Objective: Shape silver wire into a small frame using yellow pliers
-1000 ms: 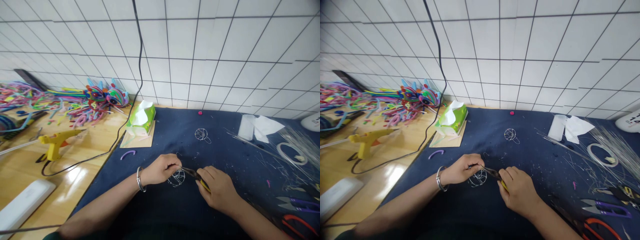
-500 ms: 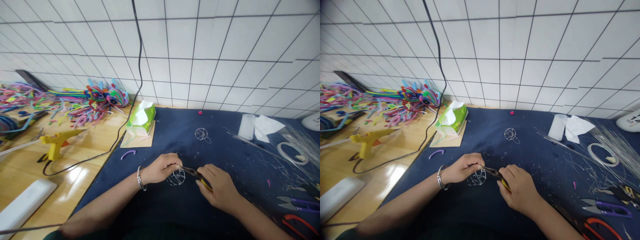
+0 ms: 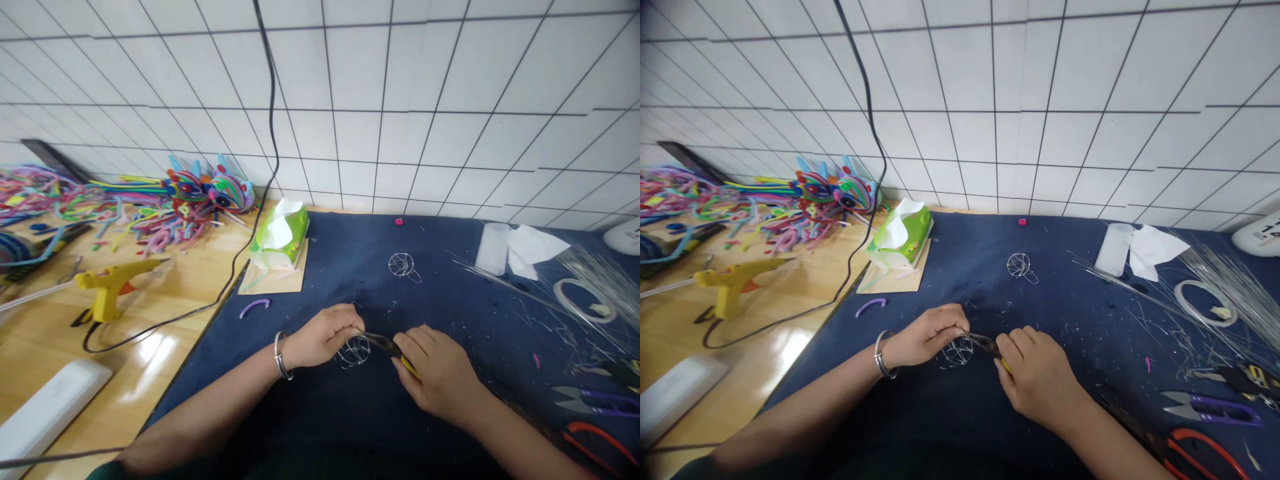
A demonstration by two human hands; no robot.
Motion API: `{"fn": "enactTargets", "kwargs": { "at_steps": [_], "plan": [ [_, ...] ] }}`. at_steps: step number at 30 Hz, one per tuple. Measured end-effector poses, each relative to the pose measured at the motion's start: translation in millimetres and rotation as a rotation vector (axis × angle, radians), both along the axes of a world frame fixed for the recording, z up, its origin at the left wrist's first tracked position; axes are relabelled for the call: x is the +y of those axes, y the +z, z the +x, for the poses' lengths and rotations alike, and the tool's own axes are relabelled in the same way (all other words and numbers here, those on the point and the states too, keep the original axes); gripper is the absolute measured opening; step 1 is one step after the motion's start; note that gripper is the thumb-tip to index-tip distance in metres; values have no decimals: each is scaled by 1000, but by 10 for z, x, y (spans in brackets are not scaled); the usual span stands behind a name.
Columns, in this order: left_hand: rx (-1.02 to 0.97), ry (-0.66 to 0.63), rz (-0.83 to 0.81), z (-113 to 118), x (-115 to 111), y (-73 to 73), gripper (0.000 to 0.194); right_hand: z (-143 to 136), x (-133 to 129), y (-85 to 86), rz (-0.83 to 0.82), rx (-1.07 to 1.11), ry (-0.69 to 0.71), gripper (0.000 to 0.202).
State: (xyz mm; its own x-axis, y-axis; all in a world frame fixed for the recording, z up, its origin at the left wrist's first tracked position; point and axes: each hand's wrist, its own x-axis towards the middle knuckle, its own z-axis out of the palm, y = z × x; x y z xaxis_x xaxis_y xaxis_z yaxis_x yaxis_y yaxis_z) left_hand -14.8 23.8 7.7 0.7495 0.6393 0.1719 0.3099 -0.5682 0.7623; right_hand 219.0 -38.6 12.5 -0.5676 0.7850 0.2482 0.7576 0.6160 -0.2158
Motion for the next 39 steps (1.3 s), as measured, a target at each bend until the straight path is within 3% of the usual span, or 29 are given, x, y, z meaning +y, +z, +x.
{"fn": "enactTargets", "kwargs": {
  "at_steps": [17, 28, 33, 39],
  "plan": [
    [24, 9, 7, 12, -35, 14, 16, -24, -40, 11, -23, -102, -39, 18],
    [-87, 83, -126, 17, -21, 38, 16, -31, -42, -105, -259, 276, -58, 16],
    [-95, 113, -225, 23, -24, 30, 12, -59, -50, -127, -328, 334, -61, 12],
    [-78, 132, -233, 15, -27, 4, 10, -52, -23, -90, -420, 334, -31, 10]
  ]
}}
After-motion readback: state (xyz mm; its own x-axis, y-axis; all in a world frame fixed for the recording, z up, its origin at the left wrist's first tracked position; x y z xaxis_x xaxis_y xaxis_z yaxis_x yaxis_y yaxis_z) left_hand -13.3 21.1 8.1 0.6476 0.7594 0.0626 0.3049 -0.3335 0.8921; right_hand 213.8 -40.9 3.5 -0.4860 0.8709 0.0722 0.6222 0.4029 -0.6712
